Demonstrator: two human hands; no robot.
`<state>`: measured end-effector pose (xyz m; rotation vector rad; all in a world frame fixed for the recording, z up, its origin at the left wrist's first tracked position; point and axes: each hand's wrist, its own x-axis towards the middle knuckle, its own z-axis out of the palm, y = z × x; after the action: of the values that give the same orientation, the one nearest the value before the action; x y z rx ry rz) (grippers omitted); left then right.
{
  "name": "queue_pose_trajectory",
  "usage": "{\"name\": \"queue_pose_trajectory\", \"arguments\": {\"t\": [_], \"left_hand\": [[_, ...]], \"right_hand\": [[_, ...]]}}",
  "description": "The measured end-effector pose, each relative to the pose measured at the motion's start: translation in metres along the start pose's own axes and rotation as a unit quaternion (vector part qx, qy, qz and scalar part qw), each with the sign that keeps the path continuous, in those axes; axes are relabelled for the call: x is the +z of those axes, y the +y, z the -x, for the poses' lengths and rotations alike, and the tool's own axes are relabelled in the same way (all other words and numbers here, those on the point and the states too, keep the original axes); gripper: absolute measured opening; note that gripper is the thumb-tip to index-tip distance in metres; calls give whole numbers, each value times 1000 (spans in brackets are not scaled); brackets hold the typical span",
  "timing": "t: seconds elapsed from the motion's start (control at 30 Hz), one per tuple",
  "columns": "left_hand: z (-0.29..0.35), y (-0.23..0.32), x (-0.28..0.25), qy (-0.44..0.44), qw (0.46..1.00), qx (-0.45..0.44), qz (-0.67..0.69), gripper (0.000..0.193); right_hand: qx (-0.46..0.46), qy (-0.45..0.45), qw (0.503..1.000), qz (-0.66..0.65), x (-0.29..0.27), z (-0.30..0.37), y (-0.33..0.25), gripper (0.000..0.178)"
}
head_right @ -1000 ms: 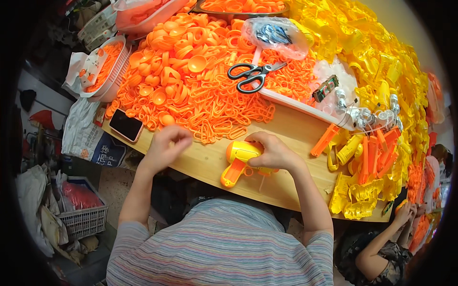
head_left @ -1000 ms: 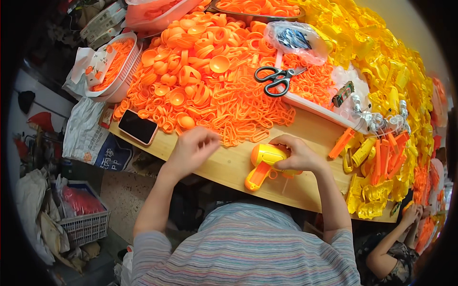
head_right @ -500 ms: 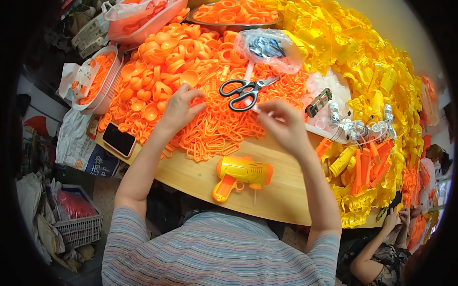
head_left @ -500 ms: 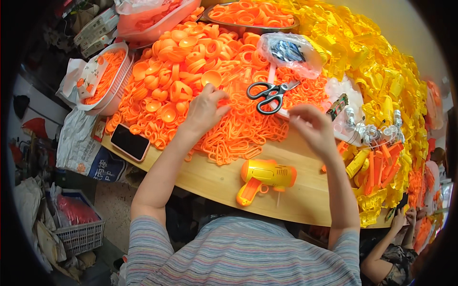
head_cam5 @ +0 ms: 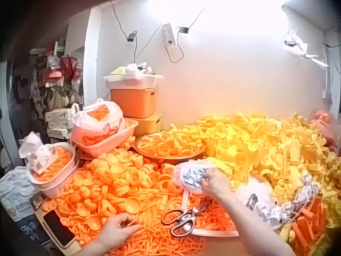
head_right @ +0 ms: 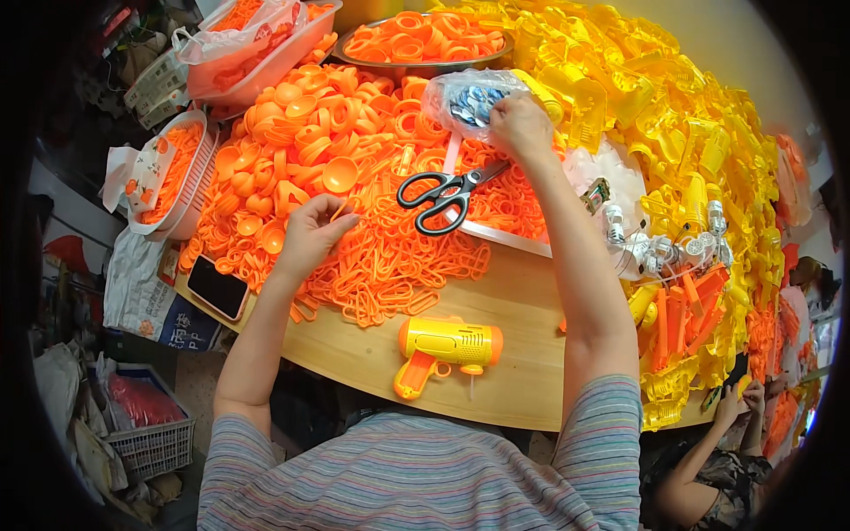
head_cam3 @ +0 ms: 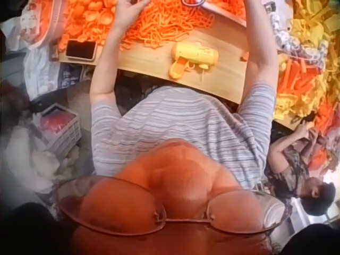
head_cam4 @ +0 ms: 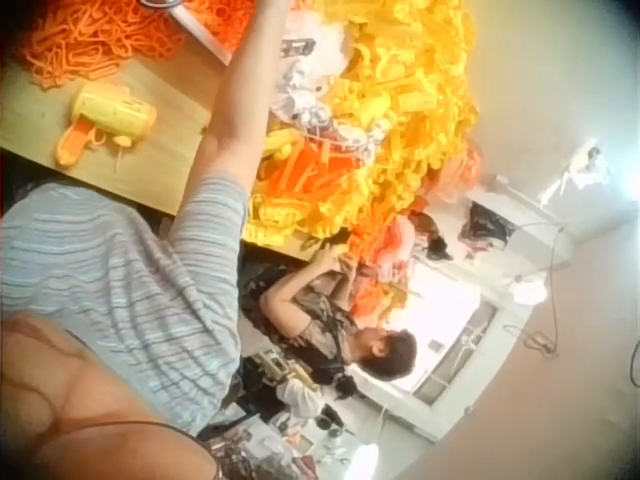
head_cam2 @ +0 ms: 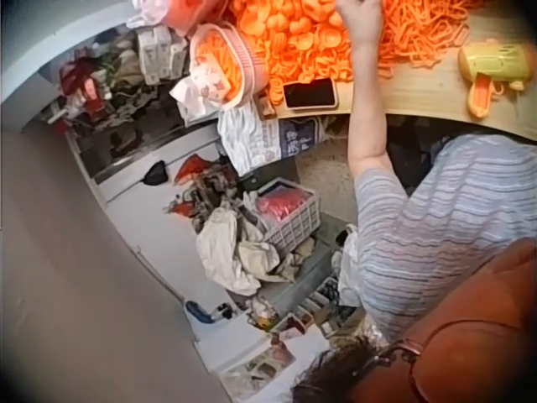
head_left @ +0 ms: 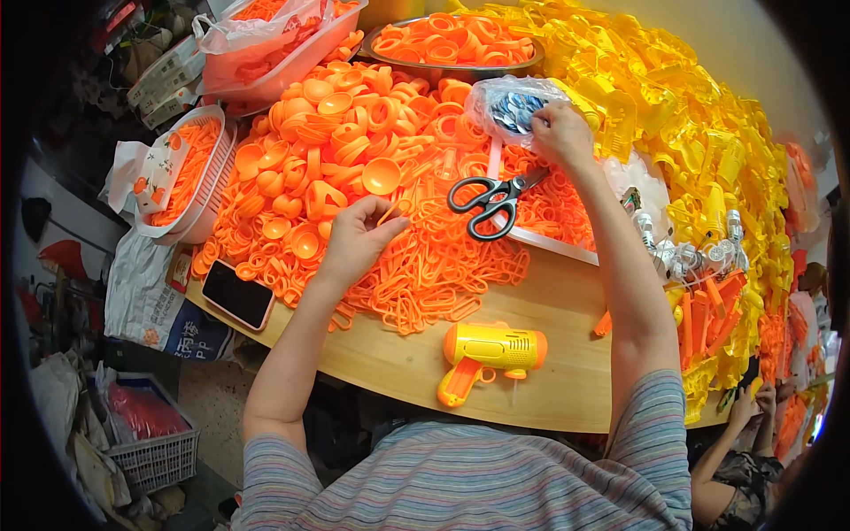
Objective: Assembling plastic toy blasters by combining colored casing parts and applying decorative stickers.
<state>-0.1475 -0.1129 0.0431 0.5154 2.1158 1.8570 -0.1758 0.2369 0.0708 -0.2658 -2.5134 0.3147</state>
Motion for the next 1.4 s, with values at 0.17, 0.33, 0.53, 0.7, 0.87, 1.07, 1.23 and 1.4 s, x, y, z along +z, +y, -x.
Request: {"name": "queue_pose_trajectory", "arguments": {"t": [0.17, 0.33, 0.53, 0.7, 0.87, 1.07, 1.23, 1.4], "left_hand": [[5, 0, -5, -21, 982, -106, 155, 12], [8, -3, -2, -14, 974, -108, 199, 18], [15, -6, 2, -23, 985, -48, 166, 16], [19, -14, 5, 0, 987, -28, 160, 16], [22, -18, 14, 61, 992, 84, 67, 15], [25, -14, 17, 34, 996, 49, 70, 14], [24, -15, 16, 14, 992, -11, 124, 18], [23, -19, 17, 25, 987, 7, 160, 16]], "right_hand": [[-30, 17, 999, 7, 4, 13, -3, 22], [18, 95, 993, -75, 8, 7, 10, 25], [106, 17, 993, 47, 5, 8, -6, 34], [144, 7, 989, 30, 6, 7, -10, 34], [172, 48, 983, -36, 17, 7, -2, 32], [206, 21, 955, -210, 19, -3, 20, 20], [168, 18, 964, -205, 11, -6, 24, 19], [187, 38, 958, -214, 8, 0, 12, 20]]}}
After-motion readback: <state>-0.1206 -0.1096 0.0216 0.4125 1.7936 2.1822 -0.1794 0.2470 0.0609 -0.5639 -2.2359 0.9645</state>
